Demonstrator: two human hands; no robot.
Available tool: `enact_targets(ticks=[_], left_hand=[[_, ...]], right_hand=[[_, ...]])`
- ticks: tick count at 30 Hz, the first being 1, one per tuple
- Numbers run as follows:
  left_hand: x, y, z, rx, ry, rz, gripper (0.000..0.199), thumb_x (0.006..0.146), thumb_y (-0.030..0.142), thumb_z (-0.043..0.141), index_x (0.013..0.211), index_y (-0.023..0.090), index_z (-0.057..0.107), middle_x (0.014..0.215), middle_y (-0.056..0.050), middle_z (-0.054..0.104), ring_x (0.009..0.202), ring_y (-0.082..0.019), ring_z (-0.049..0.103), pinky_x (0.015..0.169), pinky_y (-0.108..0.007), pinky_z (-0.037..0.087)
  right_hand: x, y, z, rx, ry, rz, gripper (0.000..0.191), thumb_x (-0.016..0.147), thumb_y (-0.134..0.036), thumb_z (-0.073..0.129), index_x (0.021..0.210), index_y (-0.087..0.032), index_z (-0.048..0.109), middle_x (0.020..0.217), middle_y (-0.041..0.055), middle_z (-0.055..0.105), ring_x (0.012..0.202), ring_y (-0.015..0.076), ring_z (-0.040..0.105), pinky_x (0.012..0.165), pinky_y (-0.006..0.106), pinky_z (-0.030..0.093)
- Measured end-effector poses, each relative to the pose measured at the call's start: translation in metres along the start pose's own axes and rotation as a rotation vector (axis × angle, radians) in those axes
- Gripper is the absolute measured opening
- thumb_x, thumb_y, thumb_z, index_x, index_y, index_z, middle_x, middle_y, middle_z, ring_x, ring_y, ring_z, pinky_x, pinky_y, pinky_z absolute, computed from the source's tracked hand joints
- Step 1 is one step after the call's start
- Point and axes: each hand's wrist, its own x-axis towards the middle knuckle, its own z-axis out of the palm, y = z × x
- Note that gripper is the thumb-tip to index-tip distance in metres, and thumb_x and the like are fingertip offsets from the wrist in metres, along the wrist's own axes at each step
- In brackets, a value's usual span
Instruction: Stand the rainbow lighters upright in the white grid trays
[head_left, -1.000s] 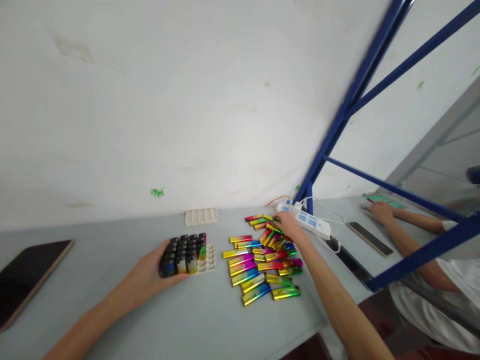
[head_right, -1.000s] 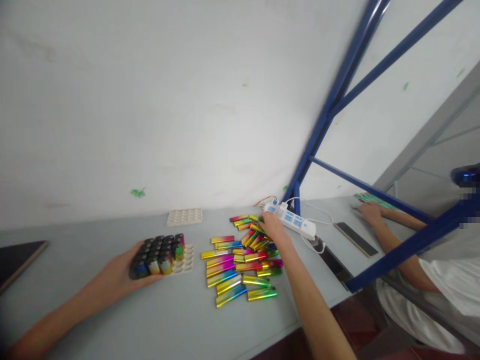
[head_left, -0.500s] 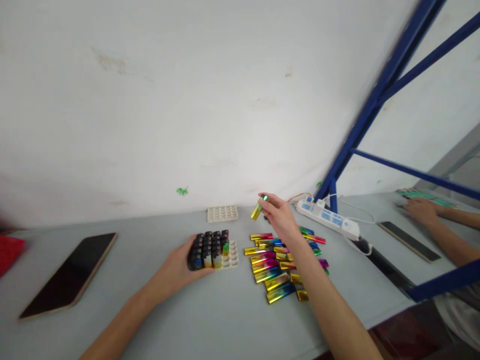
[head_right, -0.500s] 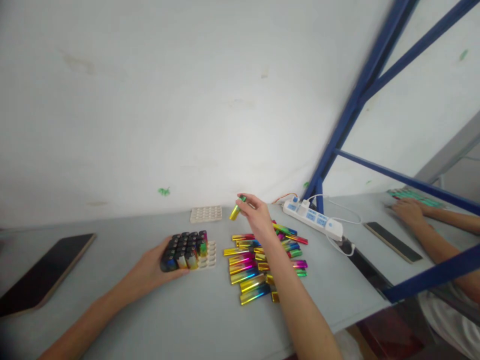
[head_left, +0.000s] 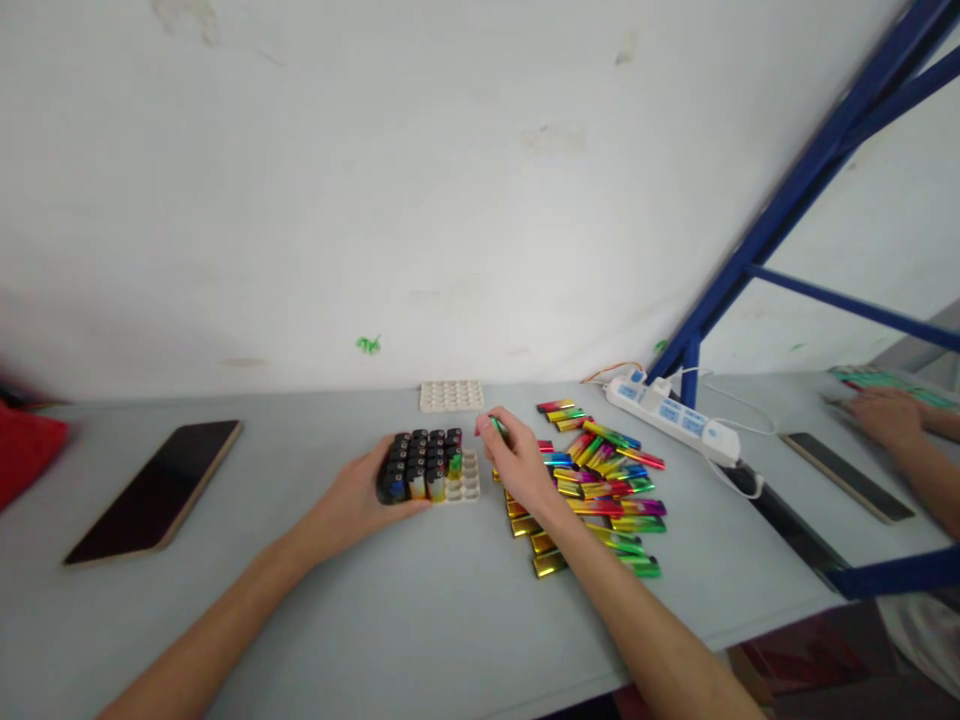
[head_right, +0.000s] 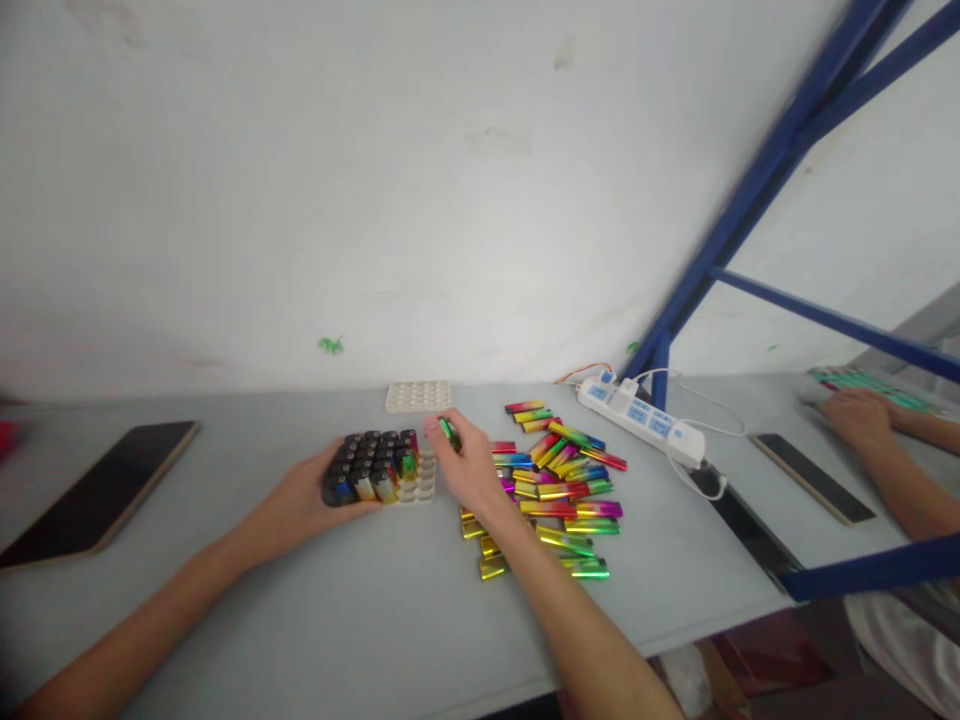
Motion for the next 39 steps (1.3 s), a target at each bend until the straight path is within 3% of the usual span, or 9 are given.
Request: enact_targets(ticks=[3, 6, 10, 13, 17, 22, 27, 33, 39], left_hand=[[0.000, -0.002, 0.000, 0.016, -0.011, -0.010, 0.080, 0.072, 0.061, 0.083, 0.137, 0.027, 0.054, 0.129, -0.009, 0.078, 0.114, -0.035, 0.076, 0.098, -0.044, 0.062], [0.000, -0.002, 0.000, 0.029, -0.011, -0.029, 0.081, 0.069, 0.059, 0.085, 0.138, 0.026, 0.055, 0.129, -0.008, 0.079, 0.114, -0.035, 0.076, 0.098, -0.044, 0.062], [0.000, 0.000, 0.000, 0.021, -0.002, -0.035, 0.081, 0.070, 0.059, 0.084, 0.138, 0.024, 0.054, 0.128, -0.009, 0.079, 0.112, -0.035, 0.077, 0.097, -0.045, 0.063], [0.001, 0.001, -0.001, 0.031, -0.001, -0.055, 0.081, 0.070, 0.060, 0.084, 0.136, 0.026, 0.055, 0.126, -0.008, 0.079, 0.112, -0.036, 0.077, 0.096, -0.047, 0.063], [0.001, 0.003, -0.002, 0.037, -0.011, -0.073, 0.081, 0.070, 0.060, 0.084, 0.137, 0.023, 0.056, 0.128, -0.010, 0.078, 0.115, -0.038, 0.075, 0.098, -0.050, 0.062], [0.000, 0.005, -0.002, 0.045, -0.005, -0.080, 0.085, 0.069, 0.062, 0.083, 0.138, 0.022, 0.055, 0.127, -0.011, 0.078, 0.112, -0.036, 0.076, 0.097, -0.048, 0.062], [-0.001, 0.003, -0.001, 0.038, 0.003, -0.047, 0.081, 0.071, 0.061, 0.084, 0.136, 0.021, 0.057, 0.126, -0.011, 0.079, 0.113, -0.037, 0.076, 0.096, -0.046, 0.063], [-0.002, 0.004, 0.001, 0.013, -0.006, -0.025, 0.087, 0.071, 0.064, 0.083, 0.140, 0.020, 0.056, 0.132, -0.010, 0.076, 0.117, -0.036, 0.074, 0.100, -0.046, 0.061], [-0.001, 0.007, 0.000, -0.010, -0.027, -0.013, 0.081, 0.073, 0.063, 0.082, 0.138, 0.021, 0.056, 0.134, -0.011, 0.075, 0.120, -0.034, 0.073, 0.102, -0.045, 0.059]], right_hand=[[-0.004, 0.000, 0.007, -0.181, 0.187, -0.145, 0.052, 0.098, -0.060, 0.051, 0.063, -0.022, 0.048, 0.058, -0.0052, 0.038, 0.059, 0.0121, 0.036, 0.057, 0.027, 0.025], [-0.005, 0.003, 0.012, -0.295, 0.215, -0.187, 0.045, 0.091, -0.048, 0.055, 0.057, -0.024, 0.038, 0.055, -0.0063, 0.030, 0.057, 0.0110, 0.032, 0.057, 0.028, 0.021], [-0.003, 0.003, 0.012, -0.436, 0.191, -0.229, 0.033, 0.089, -0.035, 0.056, 0.062, -0.023, 0.041, 0.055, -0.0071, 0.035, 0.054, 0.0106, 0.033, 0.059, 0.028, 0.024], [-0.003, -0.001, 0.008, -0.473, 0.138, -0.264, 0.030, 0.100, -0.041, 0.053, 0.075, -0.023, 0.051, 0.060, -0.0058, 0.047, 0.055, 0.0126, 0.042, 0.061, 0.028, 0.029], [-0.005, -0.008, 0.000, -0.525, 0.028, -0.388, 0.033, 0.112, -0.045, 0.040, 0.095, -0.023, 0.057, 0.078, 0.0004, 0.063, 0.072, 0.0181, 0.060, 0.070, 0.028, 0.040], [-0.008, -0.017, -0.010, -0.763, -0.049, -0.555, 0.042, 0.114, -0.047, 0.037, 0.094, -0.021, 0.063, 0.094, 0.0097, 0.069, 0.092, 0.0226, 0.064, 0.081, 0.031, 0.044], [-0.007, -0.019, -0.016, -0.882, -0.185, -0.363, 0.038, 0.111, -0.049, 0.050, 0.090, -0.021, 0.065, 0.071, 0.0017, 0.067, 0.067, 0.0174, 0.061, 0.065, 0.028, 0.034], [-0.008, -0.022, -0.021, -0.809, -0.425, -0.311, 0.028, 0.110, -0.039, 0.057, 0.095, -0.018, 0.069, 0.083, 0.0037, 0.076, 0.075, 0.0168, 0.069, 0.070, 0.025, 0.039], [-0.009, -0.026, -0.005, -1.085, -0.367, -0.299, 0.040, 0.109, -0.050, 0.054, 0.098, -0.017, 0.074, 0.091, 0.0112, 0.077, 0.080, 0.0207, 0.070, 0.069, 0.028, 0.040]])
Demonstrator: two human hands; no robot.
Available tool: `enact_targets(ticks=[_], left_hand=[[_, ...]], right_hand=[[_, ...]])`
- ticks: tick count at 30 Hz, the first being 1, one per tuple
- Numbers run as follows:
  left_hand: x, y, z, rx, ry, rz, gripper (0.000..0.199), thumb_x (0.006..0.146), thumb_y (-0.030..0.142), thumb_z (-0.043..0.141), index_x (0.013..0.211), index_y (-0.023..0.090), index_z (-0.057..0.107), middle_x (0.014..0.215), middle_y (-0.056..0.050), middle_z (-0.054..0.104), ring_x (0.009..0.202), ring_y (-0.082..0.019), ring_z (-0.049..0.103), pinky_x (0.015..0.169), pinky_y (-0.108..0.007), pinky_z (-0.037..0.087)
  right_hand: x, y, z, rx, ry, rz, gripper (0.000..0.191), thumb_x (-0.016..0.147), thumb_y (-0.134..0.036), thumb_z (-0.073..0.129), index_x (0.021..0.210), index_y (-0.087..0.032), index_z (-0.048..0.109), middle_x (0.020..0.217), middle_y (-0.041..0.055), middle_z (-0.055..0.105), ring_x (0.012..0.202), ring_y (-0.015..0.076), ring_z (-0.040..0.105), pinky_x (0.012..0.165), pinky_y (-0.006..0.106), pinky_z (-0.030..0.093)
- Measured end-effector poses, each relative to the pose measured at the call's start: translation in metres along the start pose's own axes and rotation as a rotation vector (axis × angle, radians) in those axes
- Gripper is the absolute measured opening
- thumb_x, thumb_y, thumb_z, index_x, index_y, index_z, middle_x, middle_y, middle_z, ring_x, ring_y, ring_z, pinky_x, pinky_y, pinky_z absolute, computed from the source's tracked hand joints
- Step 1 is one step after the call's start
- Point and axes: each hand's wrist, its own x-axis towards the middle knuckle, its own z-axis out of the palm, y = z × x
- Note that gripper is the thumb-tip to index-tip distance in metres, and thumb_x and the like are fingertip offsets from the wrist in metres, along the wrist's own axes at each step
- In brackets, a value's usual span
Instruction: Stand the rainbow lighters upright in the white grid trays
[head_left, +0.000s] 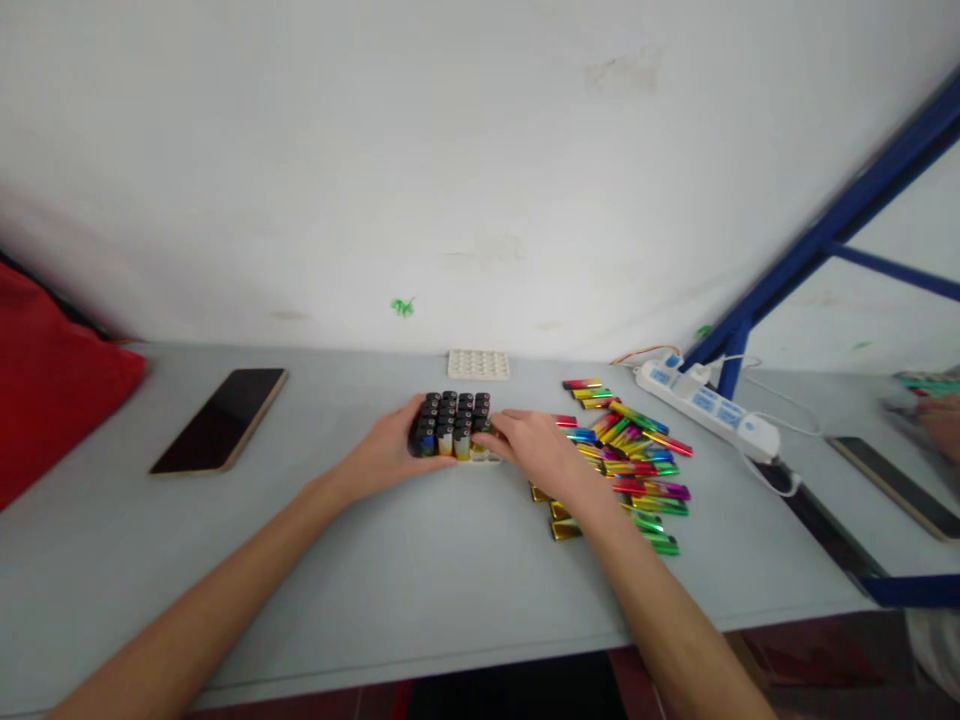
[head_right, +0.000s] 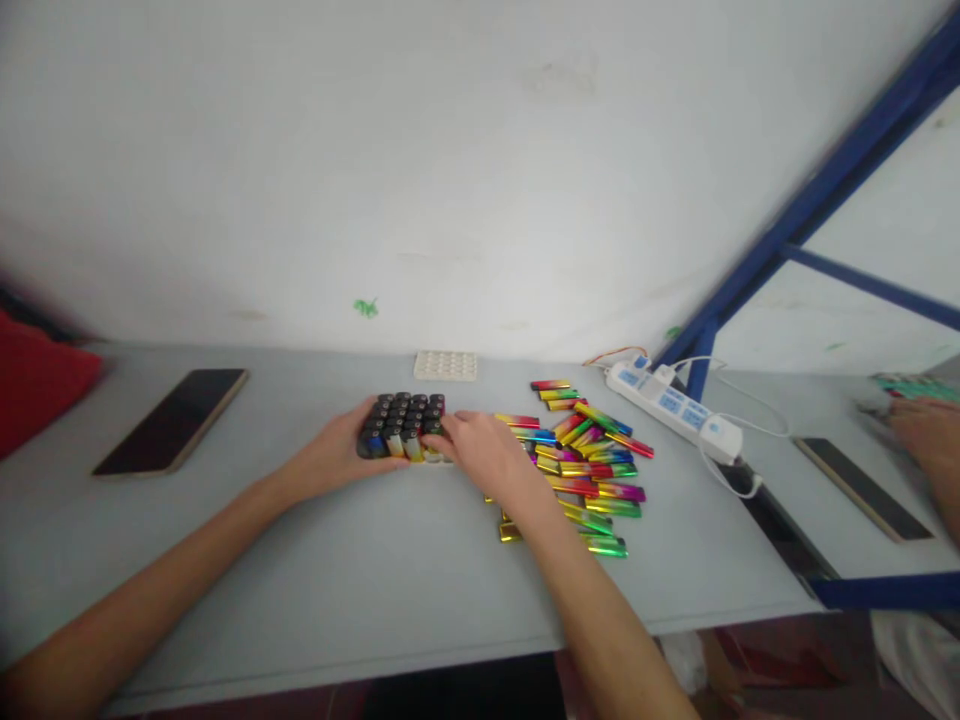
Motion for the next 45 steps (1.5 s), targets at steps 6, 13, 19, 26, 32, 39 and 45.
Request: enact_targets(ticks=[6, 13, 19, 26, 32, 39, 45], left_hand=[[0.003, 0.003, -0.002, 0.036, 0.018, -0.051, 0.088, 0.069, 0.070, 0.080, 0.138, 0.020, 0.055, 0.132, -0.012, 0.076, 0.119, -0.036, 0.073, 0.104, -0.048, 0.059], [0.006, -0.006, -0.001, 0.134, 0.006, -0.114, 0.094, 0.068, 0.077, 0.075, 0.141, 0.023, 0.052, 0.128, -0.007, 0.078, 0.113, -0.034, 0.075, 0.102, -0.044, 0.060], [0.008, -0.003, -0.004, 0.153, 0.044, -0.127, 0.091, 0.062, 0.079, 0.076, 0.136, 0.031, 0.055, 0.122, 0.000, 0.081, 0.106, -0.033, 0.078, 0.098, -0.042, 0.062], [0.010, -0.011, -0.002, 0.151, 0.066, -0.153, 0.093, 0.056, 0.078, 0.079, 0.136, 0.034, 0.057, 0.120, 0.001, 0.082, 0.108, -0.036, 0.077, 0.098, -0.045, 0.062], [0.008, -0.008, -0.001, 0.140, 0.092, -0.165, 0.094, 0.056, 0.076, 0.079, 0.138, 0.033, 0.060, 0.126, 0.000, 0.081, 0.110, -0.037, 0.077, 0.103, -0.049, 0.061], [0.006, 0.001, -0.005, 0.144, 0.007, -0.147, 0.094, 0.065, 0.078, 0.077, 0.139, 0.024, 0.054, 0.129, -0.005, 0.079, 0.114, -0.034, 0.074, 0.104, -0.045, 0.059], [0.002, 0.004, -0.001, 0.053, 0.001, -0.033, 0.089, 0.072, 0.071, 0.079, 0.140, 0.017, 0.055, 0.136, -0.013, 0.074, 0.121, -0.036, 0.071, 0.108, -0.049, 0.057]], right_hand=[[-0.021, 0.011, -0.006, 0.142, 0.140, 0.037, 0.044, 0.109, -0.053, 0.053, 0.088, -0.020, 0.073, 0.082, 0.0040, 0.075, 0.075, 0.0170, 0.068, 0.069, 0.027, 0.039], [-0.153, 0.050, -0.017, 0.291, 0.582, 0.373, 0.029, 0.108, -0.041, 0.055, 0.101, -0.020, 0.074, 0.095, 0.0075, 0.078, 0.079, 0.0202, 0.070, 0.074, 0.031, 0.052], [-0.228, 0.101, -0.002, 0.246, 0.555, 0.522, 0.029, 0.104, -0.043, 0.058, 0.116, -0.023, 0.075, 0.117, 0.0129, 0.075, 0.093, 0.0259, 0.071, 0.086, 0.041, 0.059], [-0.218, 0.136, -0.003, 0.284, 0.440, 0.438, 0.032, 0.102, -0.039, 0.061, 0.124, -0.022, 0.076, 0.124, 0.0129, 0.073, 0.102, 0.0256, 0.071, 0.095, 0.042, 0.058], [-0.211, 0.154, -0.017, 0.361, 0.282, 0.390, 0.031, 0.100, -0.041, 0.064, 0.116, -0.021, 0.080, 0.115, 0.0121, 0.076, 0.096, 0.0233, 0.072, 0.087, 0.038, 0.057], [-0.204, 0.157, -0.027, 0.362, 0.181, 0.401, 0.033, 0.095, -0.051, 0.067, 0.107, -0.023, 0.081, 0.106, 0.0091, 0.078, 0.082, 0.0221, 0.070, 0.076, 0.036, 0.056], [-0.215, 0.161, -0.024, 0.427, 0.221, 0.426, 0.044, 0.090, -0.066, 0.069, 0.102, -0.025, 0.078, 0.106, 0.0109, 0.078, 0.093, 0.0277, 0.074, 0.077, 0.039, 0.062]])
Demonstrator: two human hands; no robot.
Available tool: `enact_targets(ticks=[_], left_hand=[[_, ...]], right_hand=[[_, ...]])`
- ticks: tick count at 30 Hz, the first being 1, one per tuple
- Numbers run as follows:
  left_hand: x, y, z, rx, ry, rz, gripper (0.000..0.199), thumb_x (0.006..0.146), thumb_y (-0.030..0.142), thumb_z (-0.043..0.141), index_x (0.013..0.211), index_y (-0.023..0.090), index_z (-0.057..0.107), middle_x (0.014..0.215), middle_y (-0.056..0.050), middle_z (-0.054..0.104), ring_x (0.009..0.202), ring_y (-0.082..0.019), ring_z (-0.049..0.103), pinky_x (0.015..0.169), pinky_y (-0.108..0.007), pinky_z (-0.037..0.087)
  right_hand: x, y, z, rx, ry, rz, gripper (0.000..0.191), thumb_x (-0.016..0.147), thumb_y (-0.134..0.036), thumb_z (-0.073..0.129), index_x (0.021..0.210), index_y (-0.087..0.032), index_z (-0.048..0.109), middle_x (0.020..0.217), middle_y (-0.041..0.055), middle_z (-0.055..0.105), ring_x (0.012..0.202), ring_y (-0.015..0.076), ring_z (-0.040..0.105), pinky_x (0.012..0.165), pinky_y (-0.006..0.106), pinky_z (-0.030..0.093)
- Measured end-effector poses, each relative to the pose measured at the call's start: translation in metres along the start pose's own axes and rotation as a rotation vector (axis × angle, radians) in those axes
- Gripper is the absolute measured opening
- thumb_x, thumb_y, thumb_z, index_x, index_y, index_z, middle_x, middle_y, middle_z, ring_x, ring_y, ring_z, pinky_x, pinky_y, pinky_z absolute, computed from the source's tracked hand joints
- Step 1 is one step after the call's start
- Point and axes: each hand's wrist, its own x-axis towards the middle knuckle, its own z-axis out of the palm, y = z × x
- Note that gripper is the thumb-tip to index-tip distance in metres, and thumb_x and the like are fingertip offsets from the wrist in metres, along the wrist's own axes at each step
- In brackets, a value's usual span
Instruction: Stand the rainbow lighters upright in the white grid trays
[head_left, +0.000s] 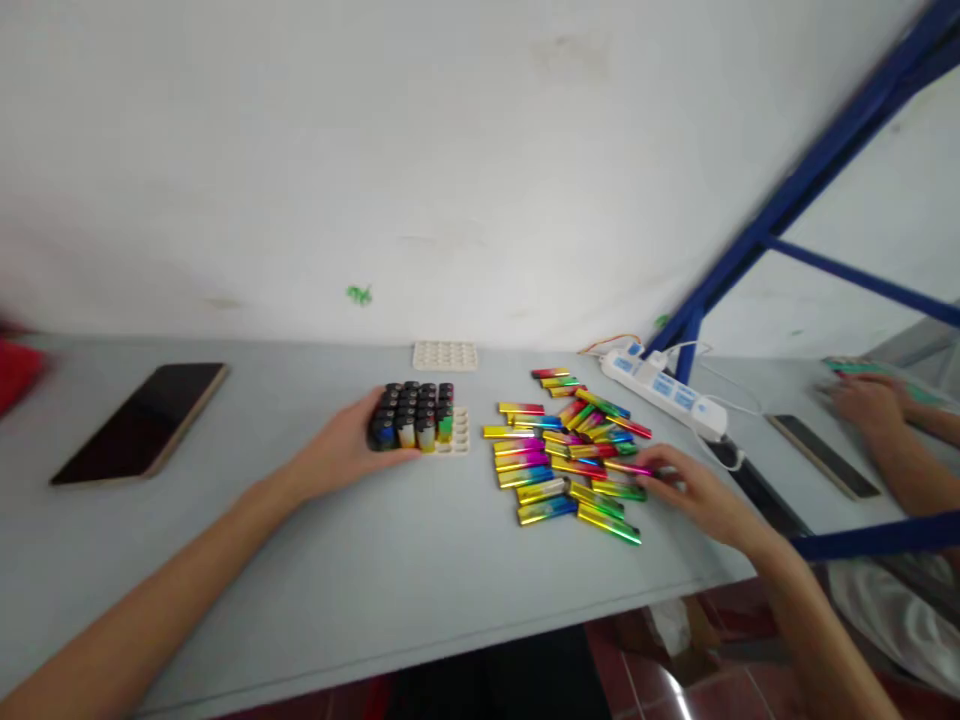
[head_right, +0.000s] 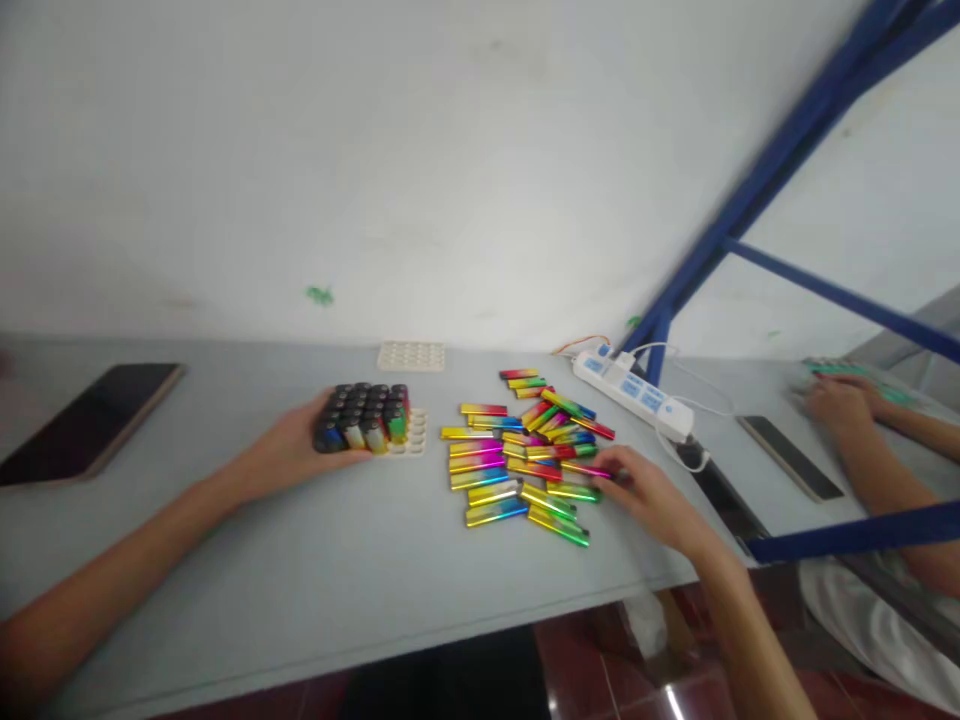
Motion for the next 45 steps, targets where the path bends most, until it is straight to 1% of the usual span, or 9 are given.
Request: enact_targets(ticks=[5, 10, 13, 15, 19, 24, 29, 39, 45], left_hand=[[0.001, -0.003, 0.004, -0.095, 0.007, 0.065, 0.088, 0.070, 0.064, 0.084, 0.140, 0.019, 0.057, 0.142, -0.015, 0.070, 0.130, -0.038, 0.066, 0.115, -0.049, 0.053], [0.001, -0.004, 0.006, -0.144, 0.002, 0.086, 0.087, 0.070, 0.064, 0.085, 0.140, 0.021, 0.058, 0.141, -0.012, 0.071, 0.130, -0.037, 0.066, 0.115, -0.049, 0.052], [0.000, -0.004, 0.005, -0.145, 0.009, 0.081, 0.087, 0.069, 0.064, 0.086, 0.139, 0.022, 0.059, 0.141, -0.012, 0.071, 0.130, -0.037, 0.067, 0.114, -0.048, 0.053], [-0.001, -0.004, 0.004, -0.133, 0.017, 0.083, 0.087, 0.069, 0.065, 0.086, 0.139, 0.021, 0.060, 0.140, -0.012, 0.071, 0.129, -0.037, 0.068, 0.113, -0.047, 0.054], [-0.002, -0.004, 0.004, -0.107, 0.029, 0.103, 0.083, 0.072, 0.064, 0.085, 0.138, 0.021, 0.060, 0.137, -0.010, 0.074, 0.125, -0.034, 0.070, 0.110, -0.046, 0.056], [-0.002, -0.004, 0.003, -0.088, 0.042, 0.089, 0.083, 0.073, 0.061, 0.085, 0.142, 0.022, 0.058, 0.137, -0.010, 0.074, 0.123, -0.035, 0.072, 0.109, -0.048, 0.057], [-0.003, -0.004, 0.003, -0.057, 0.061, 0.051, 0.088, 0.070, 0.063, 0.086, 0.142, 0.023, 0.059, 0.139, -0.010, 0.074, 0.125, -0.036, 0.071, 0.112, -0.050, 0.056], [-0.004, -0.002, 0.002, -0.025, 0.031, 0.036, 0.089, 0.072, 0.064, 0.085, 0.144, 0.021, 0.056, 0.139, -0.011, 0.073, 0.127, -0.036, 0.070, 0.112, -0.047, 0.055], [-0.004, 0.002, 0.001, -0.026, 0.038, 0.043, 0.089, 0.069, 0.064, 0.086, 0.141, 0.020, 0.059, 0.137, -0.011, 0.074, 0.125, -0.036, 0.071, 0.110, -0.047, 0.056]], right_hand=[[0.006, 0.010, -0.005, 0.110, 0.102, 0.059, 0.045, 0.078, -0.065, 0.082, 0.102, -0.028, 0.081, 0.105, 0.0114, 0.079, 0.098, 0.0314, 0.075, 0.081, 0.042, 0.064], [0.047, -0.043, 0.030, 0.578, 0.484, 0.052, 0.038, 0.077, -0.060, 0.084, 0.093, -0.026, 0.075, 0.099, 0.0070, 0.075, 0.094, 0.0258, 0.072, 0.088, 0.043, 0.062], [0.082, -0.102, 0.060, 0.871, 0.278, 0.003, 0.036, 0.086, -0.060, 0.077, 0.097, -0.028, 0.066, 0.088, 0.0020, 0.069, 0.082, 0.0202, 0.070, 0.081, 0.039, 0.061], [0.102, -0.142, 0.079, 0.988, 0.129, -0.064, 0.037, 0.089, -0.062, 0.073, 0.101, -0.030, 0.059, 0.072, -0.0055, 0.055, 0.060, 0.0142, 0.056, 0.066, 0.033, 0.057], [0.128, -0.190, 0.117, 0.867, -0.083, -0.145, 0.040, 0.094, -0.066, 0.065, 0.103, -0.029, 0.056, 0.066, -0.0099, 0.036, 0.048, 0.0098, 0.030, 0.046, 0.022, 0.030], [0.128, -0.191, 0.156, 0.496, 0.054, -0.194, 0.056, 0.098, -0.071, 0.052, 0.070, -0.023, 0.045, 0.062, -0.0060, 0.039, 0.059, 0.0116, 0.036, 0.054, 0.027, 0.028], [0.117, -0.185, 0.165, 0.373, 0.107, -0.125, 0.055, 0.097, -0.061, 0.053, 0.059, -0.023, 0.037, 0.056, -0.0061, 0.035, 0.058, 0.0114, 0.035, 0.057, 0.029, 0.023], [0.115, -0.181, 0.167, 0.382, 0.066, -0.175, 0.045, 0.104, -0.057, 0.048, 0.073, -0.024, 0.045, 0.061, -0.0060, 0.045, 0.060, 0.0141, 0.045, 0.059, 0.029, 0.031], [0.109, -0.180, 0.146, 0.160, 0.072, -0.516, 0.041, 0.113, -0.051, 0.034, 0.092, -0.023, 0.056, 0.096, 0.0075, 0.064, 0.092, 0.0217, 0.061, 0.083, 0.033, 0.045]])
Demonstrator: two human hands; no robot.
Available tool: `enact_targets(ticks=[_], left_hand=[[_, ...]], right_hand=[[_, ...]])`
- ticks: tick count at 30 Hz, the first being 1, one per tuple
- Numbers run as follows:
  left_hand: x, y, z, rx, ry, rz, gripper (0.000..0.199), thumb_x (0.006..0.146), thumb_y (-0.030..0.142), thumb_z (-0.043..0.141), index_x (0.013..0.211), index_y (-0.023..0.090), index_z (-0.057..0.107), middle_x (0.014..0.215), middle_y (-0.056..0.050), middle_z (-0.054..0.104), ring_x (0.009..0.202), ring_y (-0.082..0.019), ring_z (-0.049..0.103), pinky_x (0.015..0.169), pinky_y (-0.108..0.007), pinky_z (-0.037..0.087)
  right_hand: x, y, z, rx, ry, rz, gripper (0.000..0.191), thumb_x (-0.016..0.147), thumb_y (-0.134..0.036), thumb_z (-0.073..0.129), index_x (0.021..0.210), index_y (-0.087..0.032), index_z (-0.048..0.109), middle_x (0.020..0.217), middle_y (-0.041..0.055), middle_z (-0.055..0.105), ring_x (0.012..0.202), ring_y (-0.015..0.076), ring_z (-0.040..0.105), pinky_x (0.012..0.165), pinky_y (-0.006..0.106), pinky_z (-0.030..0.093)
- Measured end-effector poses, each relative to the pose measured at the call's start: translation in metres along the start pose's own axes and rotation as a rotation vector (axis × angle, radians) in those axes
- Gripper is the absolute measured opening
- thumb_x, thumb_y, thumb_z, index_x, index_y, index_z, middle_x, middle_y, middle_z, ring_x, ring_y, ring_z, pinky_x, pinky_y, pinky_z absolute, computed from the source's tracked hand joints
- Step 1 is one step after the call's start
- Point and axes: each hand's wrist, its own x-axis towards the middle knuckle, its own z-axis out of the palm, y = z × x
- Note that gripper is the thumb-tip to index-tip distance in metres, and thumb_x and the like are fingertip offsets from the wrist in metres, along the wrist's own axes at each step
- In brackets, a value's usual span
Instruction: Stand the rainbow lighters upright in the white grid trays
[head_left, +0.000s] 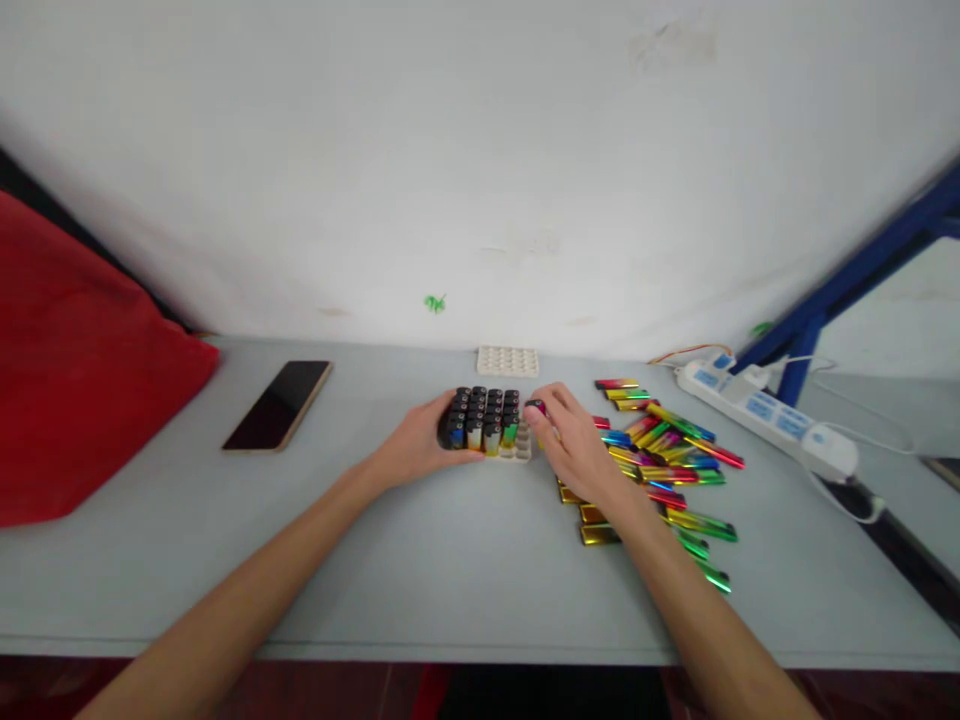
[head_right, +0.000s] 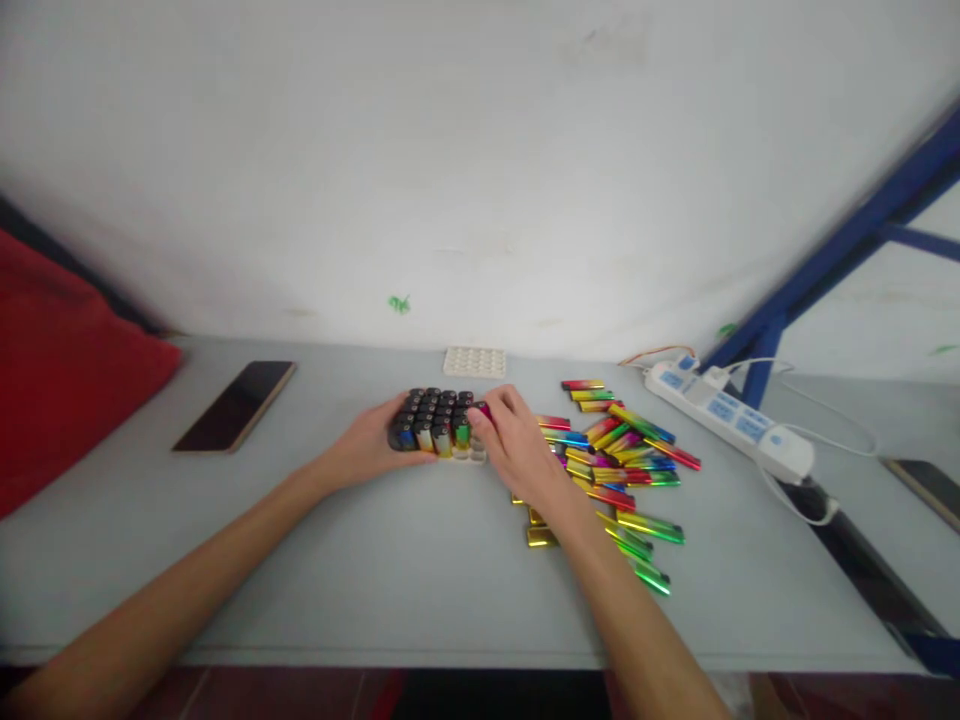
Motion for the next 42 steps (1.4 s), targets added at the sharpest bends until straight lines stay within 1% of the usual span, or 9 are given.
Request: enact_targets(ticks=[7, 12, 18, 23, 25, 29, 32, 35, 42], left_hand=[[0.000, -0.005, 0.001, 0.017, 0.003, 0.026, 0.088, 0.070, 0.065, 0.086, 0.140, 0.020, 0.058, 0.136, -0.010, 0.074, 0.124, -0.035, 0.070, 0.108, -0.043, 0.055], [0.002, -0.009, 0.002, 0.038, -0.018, 0.026, 0.094, 0.068, 0.070, 0.085, 0.141, 0.019, 0.057, 0.137, -0.011, 0.073, 0.125, -0.035, 0.070, 0.108, -0.043, 0.055], [0.001, -0.006, 0.000, 0.001, -0.024, 0.009, 0.094, 0.068, 0.067, 0.087, 0.144, 0.019, 0.056, 0.139, -0.011, 0.073, 0.128, -0.035, 0.069, 0.110, -0.043, 0.054], [0.001, -0.006, 0.001, -0.019, -0.007, 0.010, 0.093, 0.068, 0.068, 0.086, 0.142, 0.020, 0.059, 0.137, -0.010, 0.074, 0.125, -0.036, 0.071, 0.109, -0.044, 0.056], [0.002, -0.008, 0.002, -0.021, 0.005, 0.009, 0.094, 0.066, 0.068, 0.087, 0.141, 0.019, 0.059, 0.138, -0.011, 0.074, 0.125, -0.036, 0.071, 0.111, -0.046, 0.055], [0.004, -0.011, 0.002, -0.015, -0.001, -0.016, 0.096, 0.062, 0.069, 0.088, 0.139, 0.018, 0.061, 0.139, -0.013, 0.073, 0.126, -0.038, 0.070, 0.112, -0.048, 0.054], [0.005, -0.013, 0.001, -0.035, -0.004, -0.023, 0.099, 0.060, 0.068, 0.089, 0.142, 0.021, 0.059, 0.141, -0.010, 0.073, 0.129, -0.038, 0.068, 0.113, -0.048, 0.054], [0.007, -0.016, 0.001, -0.076, -0.013, -0.013, 0.102, 0.059, 0.065, 0.091, 0.146, 0.023, 0.055, 0.144, -0.008, 0.071, 0.132, -0.037, 0.067, 0.115, -0.048, 0.052], [0.007, -0.022, -0.006, -0.192, -0.077, 0.001, 0.098, 0.064, 0.053, 0.092, 0.147, 0.020, 0.052, 0.143, -0.010, 0.071, 0.132, -0.035, 0.066, 0.118, -0.049, 0.051]], right_hand=[[-0.003, 0.006, -0.003, -0.165, -0.218, -0.017, 0.044, 0.113, -0.048, 0.041, 0.079, -0.023, 0.053, 0.067, -0.0004, 0.060, 0.061, 0.0164, 0.054, 0.063, 0.029, 0.033], [-0.002, 0.007, -0.005, -0.193, -0.308, -0.017, 0.037, 0.109, -0.046, 0.056, 0.083, -0.020, 0.063, 0.066, 0.0012, 0.067, 0.062, 0.0167, 0.061, 0.064, 0.026, 0.034], [-0.002, -0.003, 0.003, -0.489, -0.388, 0.017, 0.040, 0.108, -0.052, 0.055, 0.099, -0.018, 0.073, 0.084, 0.0120, 0.078, 0.071, 0.0238, 0.069, 0.063, 0.030, 0.034], [0.002, -0.005, -0.005, -0.423, -0.469, 0.074, 0.050, 0.104, -0.060, 0.058, 0.082, -0.018, 0.075, 0.077, 0.0087, 0.076, 0.067, 0.0207, 0.067, 0.062, 0.029, 0.037], [0.004, 0.001, -0.026, -0.280, -0.414, 0.068, 0.052, 0.105, -0.059, 0.056, 0.079, -0.019, 0.074, 0.071, 0.0036, 0.073, 0.064, 0.0173, 0.063, 0.062, 0.027, 0.039], [0.003, 0.031, -0.071, -0.299, -0.095, 0.162, 0.038, 0.107, -0.047, 0.057, 0.090, -0.019, 0.076, 0.077, 0.0030, 0.075, 0.067, 0.0171, 0.064, 0.068, 0.028, 0.045], [-0.003, 0.063, -0.084, -0.331, -0.146, 0.228, 0.019, 0.099, -0.035, 0.069, 0.103, -0.019, 0.079, 0.095, 0.0074, 0.079, 0.081, 0.0211, 0.071, 0.078, 0.032, 0.053], [-0.009, 0.086, -0.082, -0.325, -0.224, 0.281, 0.023, 0.094, -0.030, 0.075, 0.113, -0.018, 0.079, 0.109, 0.0117, 0.078, 0.096, 0.0242, 0.074, 0.083, 0.035, 0.057], [-0.009, 0.092, -0.075, -0.361, -0.306, 0.294, 0.017, 0.099, -0.029, 0.068, 0.104, -0.017, 0.079, 0.099, 0.0110, 0.078, 0.091, 0.0240, 0.071, 0.084, 0.036, 0.054]])
